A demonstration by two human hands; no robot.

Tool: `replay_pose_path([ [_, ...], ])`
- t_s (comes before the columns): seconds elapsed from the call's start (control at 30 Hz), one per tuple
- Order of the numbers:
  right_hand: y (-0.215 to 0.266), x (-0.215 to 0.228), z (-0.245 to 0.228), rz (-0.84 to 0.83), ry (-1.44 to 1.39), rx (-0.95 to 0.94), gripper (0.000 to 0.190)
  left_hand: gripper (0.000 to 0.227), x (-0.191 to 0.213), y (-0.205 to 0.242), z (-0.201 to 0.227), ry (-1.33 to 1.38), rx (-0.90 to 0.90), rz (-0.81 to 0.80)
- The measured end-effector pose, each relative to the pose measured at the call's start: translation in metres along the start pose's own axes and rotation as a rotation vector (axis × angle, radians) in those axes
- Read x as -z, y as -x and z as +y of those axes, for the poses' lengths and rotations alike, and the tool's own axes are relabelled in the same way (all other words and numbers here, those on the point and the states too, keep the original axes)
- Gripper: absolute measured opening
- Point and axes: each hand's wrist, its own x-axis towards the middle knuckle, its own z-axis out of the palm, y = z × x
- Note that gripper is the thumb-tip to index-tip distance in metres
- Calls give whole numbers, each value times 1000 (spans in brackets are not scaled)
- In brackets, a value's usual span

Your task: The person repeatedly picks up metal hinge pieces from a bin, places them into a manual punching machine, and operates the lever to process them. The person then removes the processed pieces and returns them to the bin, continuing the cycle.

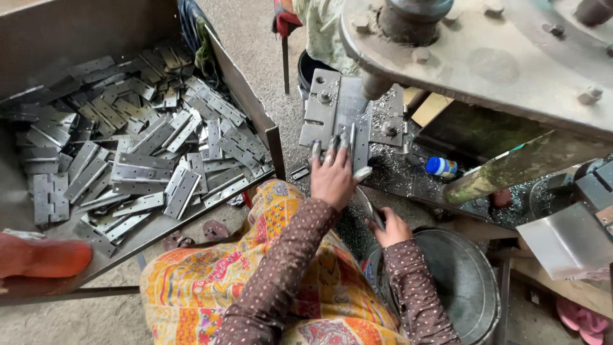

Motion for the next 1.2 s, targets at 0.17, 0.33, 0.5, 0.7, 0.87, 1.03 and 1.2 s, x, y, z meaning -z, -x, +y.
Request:
replay_pose_path([
  [0.17,-11,-18,27,54,47,106,52,44,-15,-41,-6,166,81,-55],
  [0.33,-29,-84,64,-153,4,-70,48,39,-20,-53,-9,151,91,38],
  [0.5,-37,-150,88,119,134,13,42,37,-18,-47,-12,151,74,133],
  [0.7,-33,-114,82,-39,47,0,44,35,-17,-34,-13,87,1,123],
  [0.87,-35,-75,81,-225,61,-154,39,34,-37,-59,-14,38,29,68],
  [1.03,-28,-127,83,133,-68,72,44,32,-45,-80,-13,39,54,121],
  [1.2,-26,-160,89,110,21,7,44,32,-40,-54,-15,80,30,168],
])
